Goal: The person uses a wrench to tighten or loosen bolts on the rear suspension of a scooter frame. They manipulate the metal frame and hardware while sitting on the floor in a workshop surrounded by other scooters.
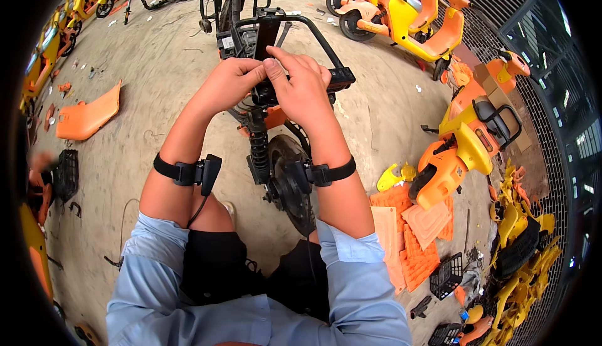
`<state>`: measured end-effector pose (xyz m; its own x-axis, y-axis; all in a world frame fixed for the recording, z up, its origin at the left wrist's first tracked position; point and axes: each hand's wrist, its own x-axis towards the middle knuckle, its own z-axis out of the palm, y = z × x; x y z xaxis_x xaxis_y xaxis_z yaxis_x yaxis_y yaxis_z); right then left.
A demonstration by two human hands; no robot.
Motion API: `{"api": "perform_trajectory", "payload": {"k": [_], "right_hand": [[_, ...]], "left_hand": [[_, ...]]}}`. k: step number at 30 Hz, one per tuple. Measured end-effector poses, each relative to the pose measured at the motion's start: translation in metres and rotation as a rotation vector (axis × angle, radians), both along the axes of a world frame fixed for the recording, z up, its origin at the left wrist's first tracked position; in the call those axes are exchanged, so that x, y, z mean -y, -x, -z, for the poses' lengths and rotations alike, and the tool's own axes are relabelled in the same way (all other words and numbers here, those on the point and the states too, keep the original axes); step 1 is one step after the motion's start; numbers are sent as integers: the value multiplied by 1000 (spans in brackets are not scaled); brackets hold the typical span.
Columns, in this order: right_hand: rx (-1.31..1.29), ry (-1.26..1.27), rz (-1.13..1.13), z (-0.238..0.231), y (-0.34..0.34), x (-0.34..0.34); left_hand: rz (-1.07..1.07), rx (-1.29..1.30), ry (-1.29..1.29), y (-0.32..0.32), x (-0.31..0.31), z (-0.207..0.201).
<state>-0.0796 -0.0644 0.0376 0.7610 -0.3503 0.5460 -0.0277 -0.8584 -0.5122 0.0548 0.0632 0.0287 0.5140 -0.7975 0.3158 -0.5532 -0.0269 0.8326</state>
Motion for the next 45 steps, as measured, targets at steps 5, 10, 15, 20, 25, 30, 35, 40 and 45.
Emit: {"api": "perform_trajectory", "payload": {"k": [5,10,15,20,25,30,35,40,45], "right_hand": [[165,200,131,8,-3,4],[7,147,256,-3,13,-13],[155,524,301,-2,31,-12],[-171,367,257,-32,62,-26],[-274,188,130,-50,94,-51],[-282,135,-148,-62,114,-66],[-183,155,-364,-48,98,-86],[60,142,-449,-30,76,-96],[138,-82,-180,-24,52,-51]], "left_hand": [[-46,-139,50,6,-2,6],[-56,-381,67,14,-11,3],[-79,-403,121,19,-8,7],[-105,-195,247,20,-5,16],[-96,114,166,22,-17,15],[-71,323,128,32,-28,7],[-38,371,98,36,-33,3],[-11,65,159,32,-24,12],[14,-181,278,21,-22,27]]}}
